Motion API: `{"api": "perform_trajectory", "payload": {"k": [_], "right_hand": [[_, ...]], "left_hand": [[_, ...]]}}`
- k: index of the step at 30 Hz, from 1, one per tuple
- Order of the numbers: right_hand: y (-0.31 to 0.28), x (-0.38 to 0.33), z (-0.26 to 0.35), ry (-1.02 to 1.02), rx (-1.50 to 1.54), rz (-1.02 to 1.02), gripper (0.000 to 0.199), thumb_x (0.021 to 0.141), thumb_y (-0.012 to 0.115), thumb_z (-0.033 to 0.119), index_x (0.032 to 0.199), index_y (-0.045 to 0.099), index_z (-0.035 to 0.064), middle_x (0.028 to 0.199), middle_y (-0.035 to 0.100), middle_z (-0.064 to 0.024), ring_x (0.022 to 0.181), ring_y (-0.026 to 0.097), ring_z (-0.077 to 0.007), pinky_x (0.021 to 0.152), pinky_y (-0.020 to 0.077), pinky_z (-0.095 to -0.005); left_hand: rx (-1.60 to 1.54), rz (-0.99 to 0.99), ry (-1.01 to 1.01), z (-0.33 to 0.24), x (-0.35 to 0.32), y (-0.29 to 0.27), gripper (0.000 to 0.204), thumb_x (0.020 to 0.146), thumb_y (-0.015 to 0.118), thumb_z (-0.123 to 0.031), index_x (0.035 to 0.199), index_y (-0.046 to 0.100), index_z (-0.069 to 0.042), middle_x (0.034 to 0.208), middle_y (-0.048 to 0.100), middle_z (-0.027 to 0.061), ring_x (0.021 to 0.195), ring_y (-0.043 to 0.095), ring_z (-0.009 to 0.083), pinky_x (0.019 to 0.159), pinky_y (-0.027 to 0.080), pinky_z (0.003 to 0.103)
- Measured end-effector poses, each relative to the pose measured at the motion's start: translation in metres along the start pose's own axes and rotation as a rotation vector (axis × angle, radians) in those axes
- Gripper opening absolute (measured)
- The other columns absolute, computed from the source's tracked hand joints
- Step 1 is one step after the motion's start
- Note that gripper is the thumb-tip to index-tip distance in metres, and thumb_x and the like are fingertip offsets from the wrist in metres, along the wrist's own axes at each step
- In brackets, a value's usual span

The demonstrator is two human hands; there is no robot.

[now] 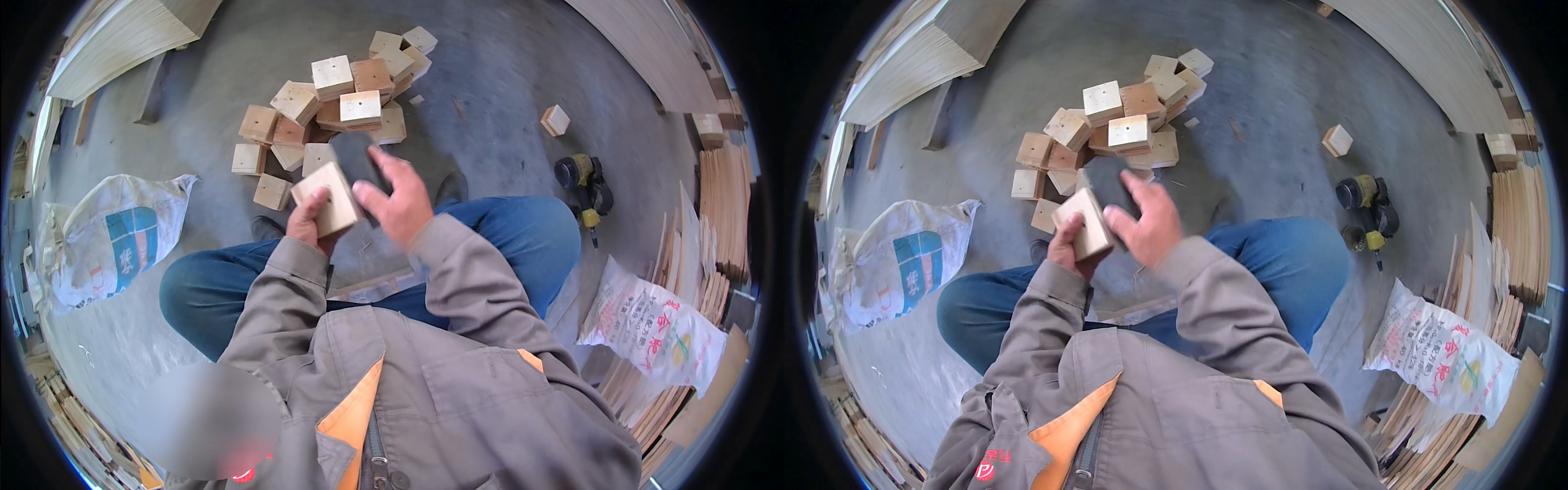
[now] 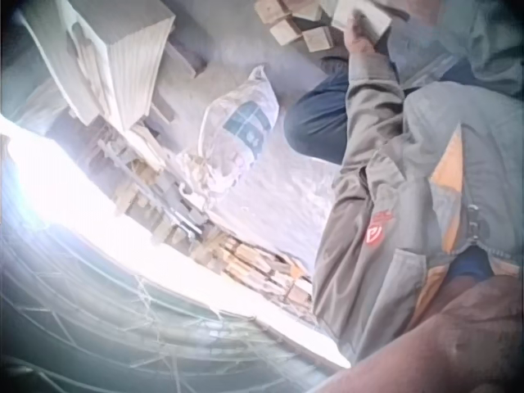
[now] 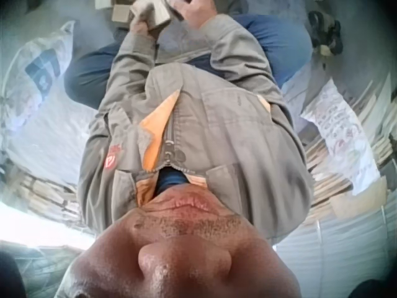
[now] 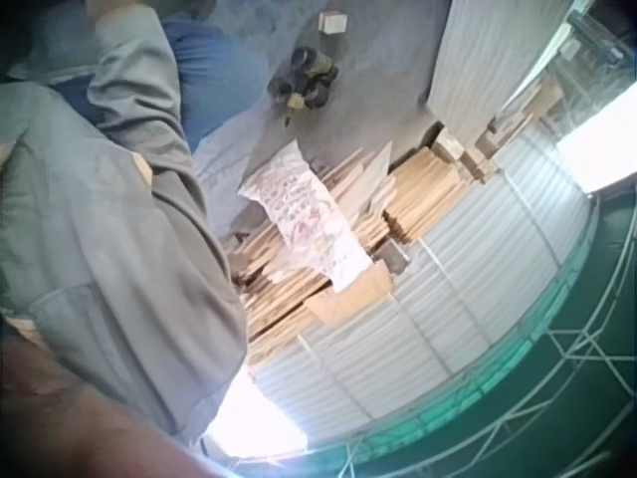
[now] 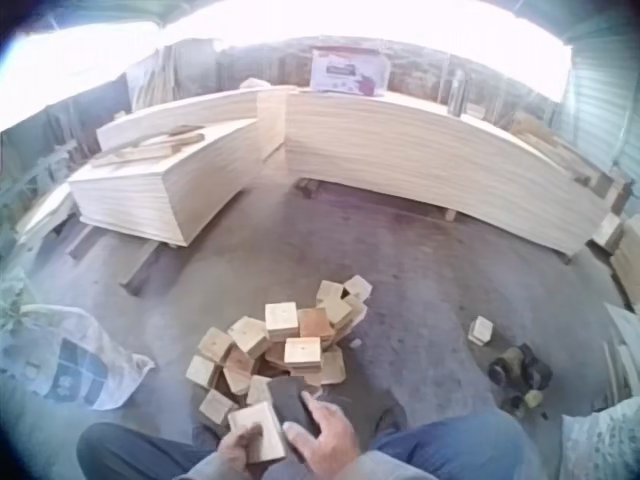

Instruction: The person sits on the floor and sands small square wooden blocks one by one using a sanding block. They pick up a block, rub its surfaces with the sanding block, and place it down before picking up another.

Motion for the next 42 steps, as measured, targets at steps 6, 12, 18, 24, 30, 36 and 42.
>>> {"api": "perform_trajectory", "payload": {"k": [6,12,18,24,30,36,42], "right_hand": [[-0.009,0.0,-0.006,0.027,-0.042,-0.037,0.067,0.09,0.071,0.032,0.143,0.053,-0.0031,0.13,0.06,-0.0289,0.122,0.058,-0.0392,0.107,0.0441,-0.0421],[0.006,-0.033,0.022,-0.206,-0.107,0.047,0.066,0.087,0.073,0.033,0.141,0.056,-0.0003,0.126,0.058,-0.0304,0.118,0.055,-0.0447,0.107,0.0423,-0.0473],[-0.013,0.017,-0.011,0.049,-0.069,-0.074,0.067,0.087,0.072,0.033,0.14,0.055,-0.0033,0.128,0.06,-0.0287,0.121,0.056,-0.0423,0.107,0.0433,-0.0453],[-0.001,-0.043,0.026,-0.166,-0.138,0.09,0.068,0.087,0.073,0.035,0.143,0.054,0.0024,0.132,0.053,-0.0339,0.123,0.052,-0.047,0.109,0.041,-0.0491],[-0.004,-0.006,0.016,-0.171,-0.16,-0.018,0.065,0.087,0.073,0.031,0.139,0.056,-0.0028,0.127,0.058,-0.0305,0.119,0.054,-0.0432,0.107,0.0421,-0.0467],[-0.01,0.001,0.007,-0.11,-0.143,-0.047,0.066,0.087,0.072,0.031,0.14,0.055,-0.0039,0.126,0.06,-0.029,0.12,0.056,-0.0403,0.107,0.0435,-0.0441],[-0.001,-0.045,0.029,-0.205,-0.199,0.097,0.067,0.087,0.073,0.031,0.142,0.054,-0.0019,0.13,0.056,-0.0307,0.12,0.056,-0.0432,0.108,0.0425,-0.047]], "left_hand": [[-0.027,0.036,-0.025,0.006,0.003,0.002,0.059,0.089,0.073,-0.03,0.14,0.053,-0.009,0.122,0.068,0.0102,0.108,0.07,0.0298,0.09,0.06,0.049],[-0.111,0.138,0.037,-0.025,-0.003,0.004,0.063,0.092,0.068,-0.043,0.144,0.05,-0.012,0.132,0.065,0.0118,0.116,0.066,0.0309,0.095,0.056,0.052],[0.027,0.155,-0.095,0.012,-0.009,0.011,0.069,0.089,0.071,-0.045,0.147,0.048,-0.016,0.133,0.064,0.0098,0.119,0.064,0.0327,0.096,0.054,0.055],[-0.162,0.159,-0.011,-0.018,0.003,0.005,0.06,0.092,0.068,-0.04,0.143,0.051,-0.013,0.129,0.065,0.0114,0.117,0.065,0.0318,0.098,0.053,0.057],[-0.039,0.063,-0.115,0.001,-0.006,0.007,0.061,0.09,0.073,-0.038,0.142,0.052,-0.015,0.126,0.067,0.0093,0.113,0.067,0.0314,0.094,0.056,0.056],[0.017,0.111,-0.112,0.006,-0.009,0.014,0.06,0.09,0.071,-0.041,0.141,0.053,-0.015,0.124,0.068,0.0077,0.112,0.066,0.0304,0.096,0.052,0.056],[-0.036,-0.019,-0.083,-0.011,0.006,-0.006,0.056,0.086,0.075,-0.045,0.132,0.059,-0.017,0.114,0.07,0.0041,0.101,0.068,0.0256,0.086,0.053,0.05]]}}
Point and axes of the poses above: each hand's wrist, its own x-axis towards the middle knuckle, its own y-axis out of the palm, z = x × y, the point moved 3 cm from there along x, towards the middle knuckle
